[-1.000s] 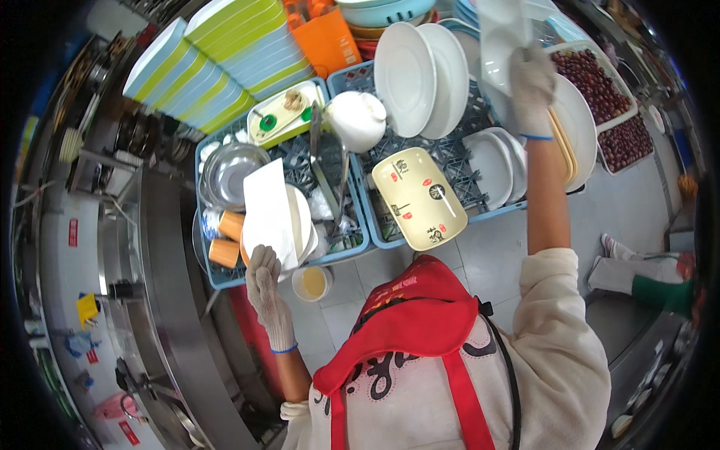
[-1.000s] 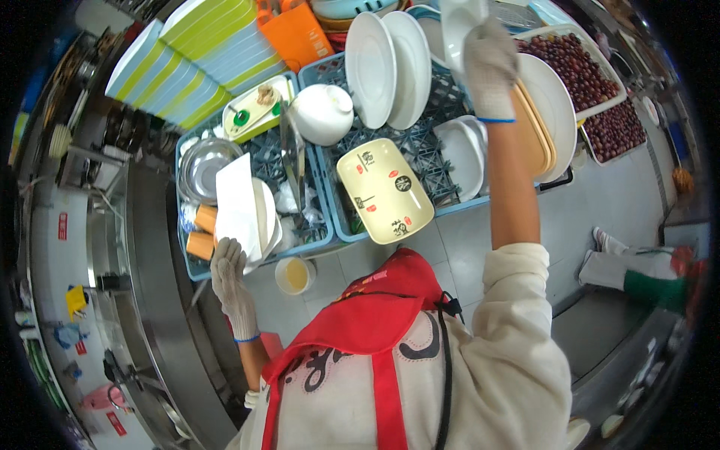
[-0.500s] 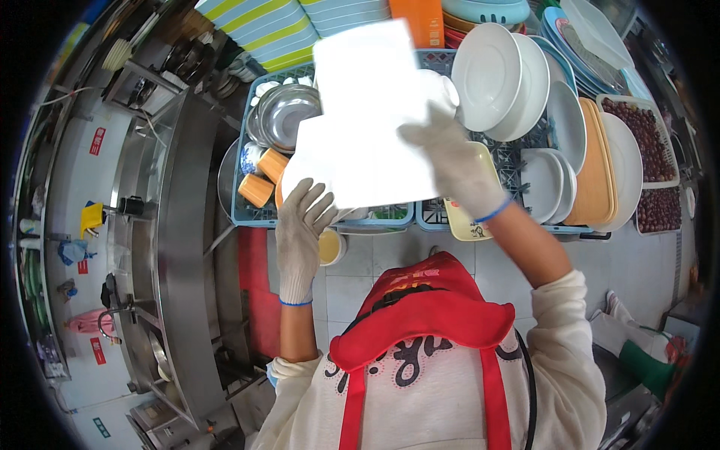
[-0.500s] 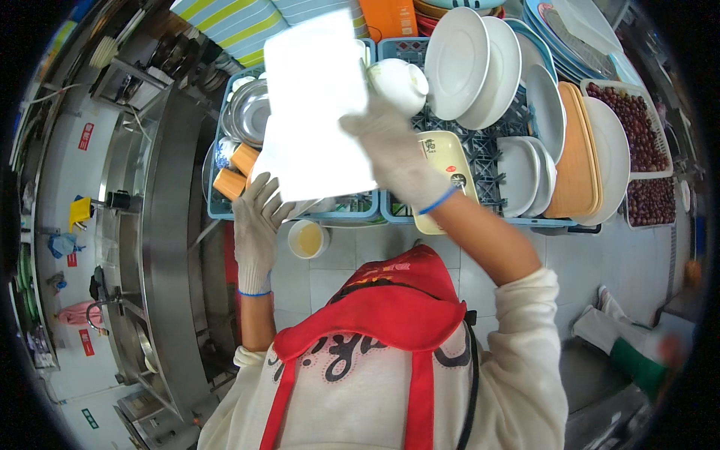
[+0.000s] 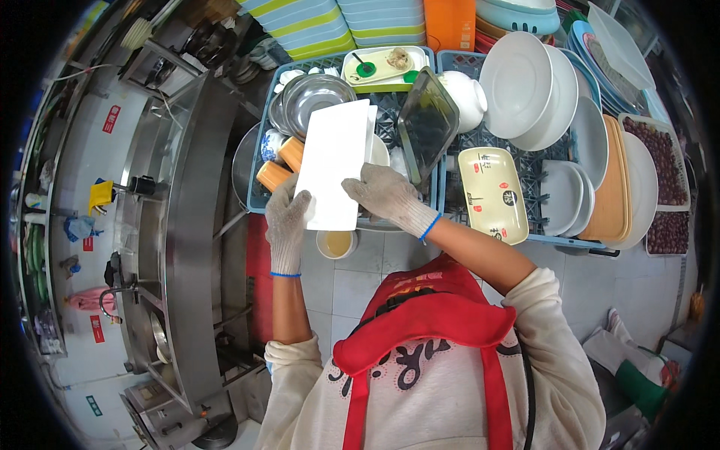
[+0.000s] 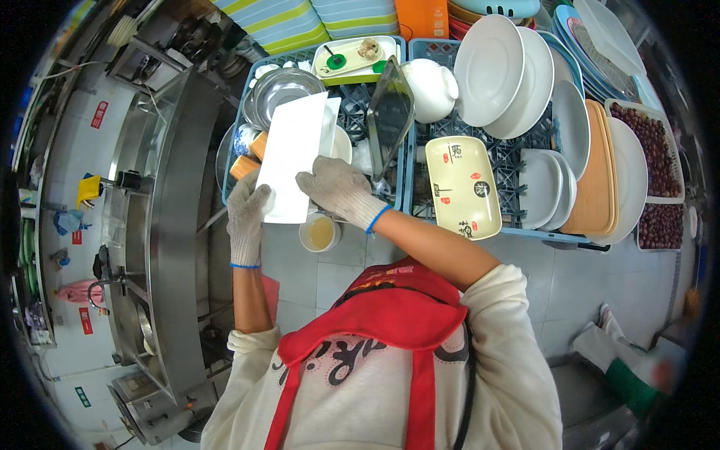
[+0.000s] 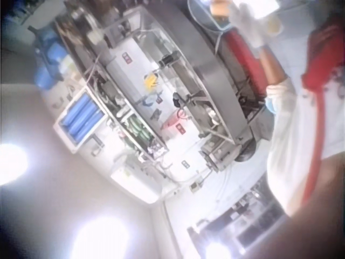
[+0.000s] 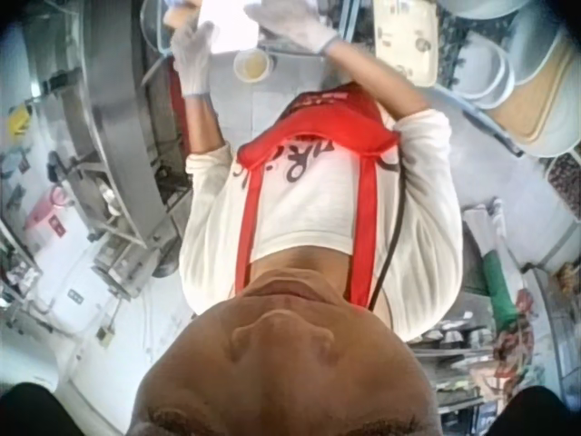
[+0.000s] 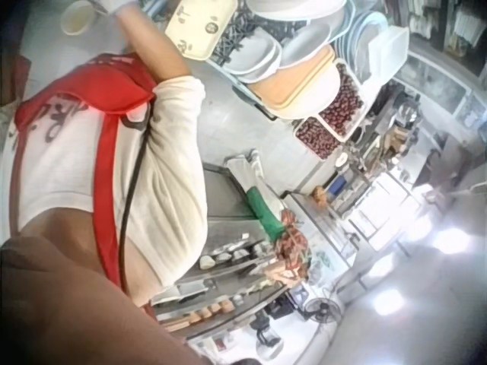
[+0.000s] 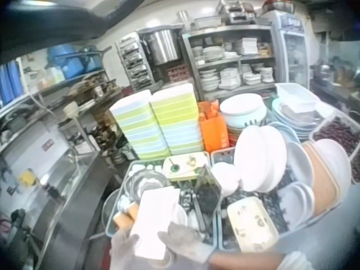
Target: The person picks up various plates and bowls from a dish rack, carries them to a stainless steel counter, and stacks them neatly. The person handles white round plates, rectangular plates, and bowls, arranging them into piles.
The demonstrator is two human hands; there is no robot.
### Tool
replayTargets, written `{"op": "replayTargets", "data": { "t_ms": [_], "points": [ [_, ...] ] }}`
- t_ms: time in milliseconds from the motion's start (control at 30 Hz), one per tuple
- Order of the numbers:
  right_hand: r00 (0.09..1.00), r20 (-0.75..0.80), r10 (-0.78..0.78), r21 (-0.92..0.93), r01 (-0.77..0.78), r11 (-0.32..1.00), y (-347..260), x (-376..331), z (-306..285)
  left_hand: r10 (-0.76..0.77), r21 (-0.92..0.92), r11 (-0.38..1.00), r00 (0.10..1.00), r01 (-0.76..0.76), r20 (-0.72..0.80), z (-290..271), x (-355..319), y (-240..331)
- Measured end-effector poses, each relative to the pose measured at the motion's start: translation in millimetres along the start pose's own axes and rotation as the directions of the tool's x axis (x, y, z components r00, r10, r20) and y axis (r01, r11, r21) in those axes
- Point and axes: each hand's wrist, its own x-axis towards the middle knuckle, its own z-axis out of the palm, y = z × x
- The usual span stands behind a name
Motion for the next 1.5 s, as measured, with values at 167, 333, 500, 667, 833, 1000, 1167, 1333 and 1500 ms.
{"op": "replayTargets", "data": {
  "t_ms": [167,333,500,667,833,1000,1167,1333,1500],
  "points": [
    [0.971,0.218,0.099,0.149,-0.133,0.98,-8.0,6.2,-13.7,0.031,0.147,0.989,1.0,-0.031,0.003,-4.8,26.7,-14.4],
    [0.961,0.25,0.114,0.183,-0.162,0.97,2.7,15.0,-12.9,-0.039,0.174,0.984,0.998,0.028,0.056,2.6,36.2,-13.1],
    [0.953,0.262,0.154,0.142,-0.196,0.97,4.9,16.4,-13.5,-0.045,0.115,0.992,0.999,0.042,0.023,7.0,37.4,-29.1],
    [0.955,0.241,0.172,0.16,-0.214,0.964,8.8,19.3,-10.8,-0.035,0.423,0.904,0.997,0.058,-0.062,13.1,33.6,-11.6],
    [0.959,0.205,0.197,0.154,-0.231,0.961,11.5,21.1,-6.4,0.057,0.703,0.711,0.998,-0.023,-0.025,15.0,38.6,-13.6],
    [0.95,0.209,0.231,0.1,-0.256,0.962,13.5,22.0,-5.8,0.241,0.906,0.383,0.966,-0.179,0.089,19.9,35.9,-12.1],
    [0.963,0.176,0.204,0.089,-0.222,0.971,19.6,24.2,-0.6,0.156,0.91,0.412,0.987,-0.035,-0.032,24.2,39.0,-6.4],
    [0.975,0.167,0.148,0.089,-0.164,0.982,20.1,17.8,-2.7,0.334,0.875,0.466,0.942,-0.134,-0.033,21.8,46.2,4.1],
    [0.997,0.069,0.046,0.142,-0.055,0.988,31.2,-1.1,-1.8,0.517,0.819,0.385,0.835,-0.426,0.191,34.0,81.0,-2.1]
  ]
}}
